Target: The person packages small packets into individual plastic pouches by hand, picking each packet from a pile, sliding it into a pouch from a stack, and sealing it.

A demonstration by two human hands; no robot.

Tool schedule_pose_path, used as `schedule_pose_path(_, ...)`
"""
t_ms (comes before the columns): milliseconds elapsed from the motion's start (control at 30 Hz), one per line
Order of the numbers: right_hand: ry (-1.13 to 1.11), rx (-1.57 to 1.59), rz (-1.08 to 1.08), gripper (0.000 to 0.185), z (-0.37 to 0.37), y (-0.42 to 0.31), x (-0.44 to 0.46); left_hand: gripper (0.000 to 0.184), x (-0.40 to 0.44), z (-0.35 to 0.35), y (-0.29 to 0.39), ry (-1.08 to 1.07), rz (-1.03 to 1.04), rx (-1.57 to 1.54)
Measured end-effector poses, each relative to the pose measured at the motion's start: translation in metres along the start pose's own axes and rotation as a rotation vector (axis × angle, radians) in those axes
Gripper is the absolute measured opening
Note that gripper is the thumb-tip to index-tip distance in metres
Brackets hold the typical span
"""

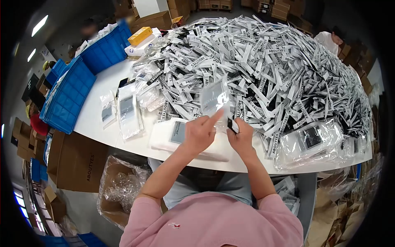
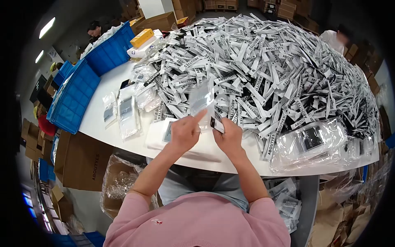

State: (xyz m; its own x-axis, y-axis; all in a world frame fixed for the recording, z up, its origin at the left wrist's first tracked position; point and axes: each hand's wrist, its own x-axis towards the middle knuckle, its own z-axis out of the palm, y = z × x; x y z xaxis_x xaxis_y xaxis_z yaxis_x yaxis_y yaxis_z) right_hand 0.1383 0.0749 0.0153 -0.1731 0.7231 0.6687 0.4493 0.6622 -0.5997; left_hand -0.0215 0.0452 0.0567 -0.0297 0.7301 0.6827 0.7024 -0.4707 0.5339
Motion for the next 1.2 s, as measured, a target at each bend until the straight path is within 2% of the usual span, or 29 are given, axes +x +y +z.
schedule_pose_path(67, 0.022, 0.045, 0.038, 0.025, 0.001, -0.001, 0.001, 0.058, 0.003, -0.003, 0.001, -0.078, 0.31, 0.207)
schedule_pose_path(100, 0.046, 0.094, 0.086, 0.029, 0.002, -0.006, 0.002, 0.062, 0.004, 0.001, -0.003, -0.054, 0.268, 0.241)
schedule_pose_path(133, 0.076, 0.07, 0.002, 0.036, 0.004, -0.013, -0.001, 0.062, 0.005, 0.004, -0.006, -0.045, 0.266, 0.252)
schedule_pose_path(233, -0.264, -0.057, 0.093, 0.039, 0.007, -0.016, -0.018, 0.063, 0.008, 0.016, -0.008, 0.067, 0.142, -0.069)
schedule_pose_path(300, -0.346, 0.09, 0.167, 0.038, 0.016, 0.002, -0.015, 0.065, 0.001, 0.011, -0.002, -0.015, 0.176, 0.01)
schedule_pose_path(333, -0.37, 0.185, 0.186, 0.035, 0.019, 0.01, -0.016, 0.063, -0.004, 0.013, 0.002, -0.013, 0.265, 0.024)
schedule_pose_path(400, -0.248, 0.788, 0.833, 0.029, 0.022, 0.003, -0.016, 0.063, -0.022, 0.032, 0.001, -0.051, 0.37, 0.063)
schedule_pose_path(433, -0.134, 0.863, 0.922, 0.027, 0.018, -0.022, -0.004, 0.065, -0.024, 0.032, 0.001, -0.059, 0.31, 0.077)
schedule_pose_path(467, -0.148, 0.867, 0.916, 0.027, 0.02, -0.023, -0.003, 0.065, -0.022, 0.03, -0.003, -0.05, 0.305, 0.088)
schedule_pose_path(533, -0.409, 0.855, 0.699, 0.032, 0.02, -0.022, -0.008, 0.067, -0.012, 0.018, -0.009, -0.074, -0.033, -0.017)
schedule_pose_path(567, -0.379, 0.792, 0.605, 0.025, 0.026, -0.014, -0.017, 0.066, -0.009, 0.016, -0.016, -0.102, -0.108, 0.089)
schedule_pose_path(600, -0.385, 0.793, 0.603, 0.025, 0.035, -0.006, -0.018, 0.066, -0.01, 0.017, -0.015, -0.098, -0.112, 0.091)
schedule_pose_path(667, 0.005, 0.601, 0.46, 0.02, 0.047, 0.005, -0.021, 0.064, -0.022, 0.023, -0.01, -0.208, 0.214, 0.061)
schedule_pose_path(700, -0.036, 0.688, 0.419, 0.02, 0.039, 0.006, -0.015, 0.065, -0.027, 0.022, -0.002, -0.319, 0.162, 0.136)
schedule_pose_path(733, -0.042, 0.686, 0.421, 0.02, 0.032, -0.001, -0.015, 0.065, -0.026, 0.019, 0.001, -0.317, 0.156, 0.134)
schedule_pose_path(800, -0.249, 0.79, 0.566, 0.017, 0.025, -0.013, -0.012, 0.065, -0.017, 0.01, -0.001, -0.283, -0.059, 0.1)
schedule_pose_path(833, -0.249, 0.791, 0.57, 0.017, 0.026, -0.013, -0.013, 0.067, -0.017, 0.012, -0.014, -0.207, -0.055, 0.078)
schedule_pose_path(867, -0.185, 0.792, 0.566, 0.015, 0.027, -0.013, -0.012, 0.067, -0.018, 0.015, -0.015, -0.208, -0.055, 0.078)
schedule_pose_path(900, -0.125, 0.791, 0.565, 0.013, 0.028, -0.012, -0.011, 0.067, -0.019, 0.016, -0.011, -0.256, 0.042, 0.035)
schedule_pose_path(933, -0.105, 0.787, 0.698, 0.013, 0.024, -0.006, -0.007, 0.067, -0.023, 0.019, -0.005, -0.305, 0.133, -0.009)
schedule_pose_path(967, -0.11, 0.786, 0.703, 0.013, 0.029, 0.001, -0.007, 0.067, -0.028, 0.023, 0.004, -0.281, 0.202, 0.108)
schedule_pose_path(1033, 0.16, 0.588, 0.347, 0.012, 0.044, 0.014, -0.008, 0.07, -0.028, 0.024, 0.006, -0.35, 0.152, 0.133)
schedule_pose_path(1067, 0.159, 0.588, 0.349, 0.012, 0.04, 0.018, -0.011, 0.075, -0.028, 0.024, 0.006, -0.42, 0.108, 0.156)
schedule_pose_path(1100, 0.083, 0.583, 0.463, 0.013, 0.03, 0.016, -0.012, 0.075, -0.026, 0.019, 0.006, -0.421, 0.108, 0.154)
schedule_pose_path(1133, 0.006, 0.576, 0.576, 0.013, 0.024, 0.015, -0.014, 0.082, -0.023, 0.01, 0.005, -0.382, -0.079, 0.016)
schedule_pose_path(1167, 0.068, 0.553, 0.49, 0.012, 0.024, 0.017, -0.016, 0.09, -0.021, 0.005, 0.004, -0.34, -0.263, -0.122)
schedule_pose_path(1200, 0.066, 0.553, 0.491, 0.012, 0.023, 0.012, -0.016, 0.105, -0.024, 0.01, -0.003, -0.192, -0.403, -0.165)
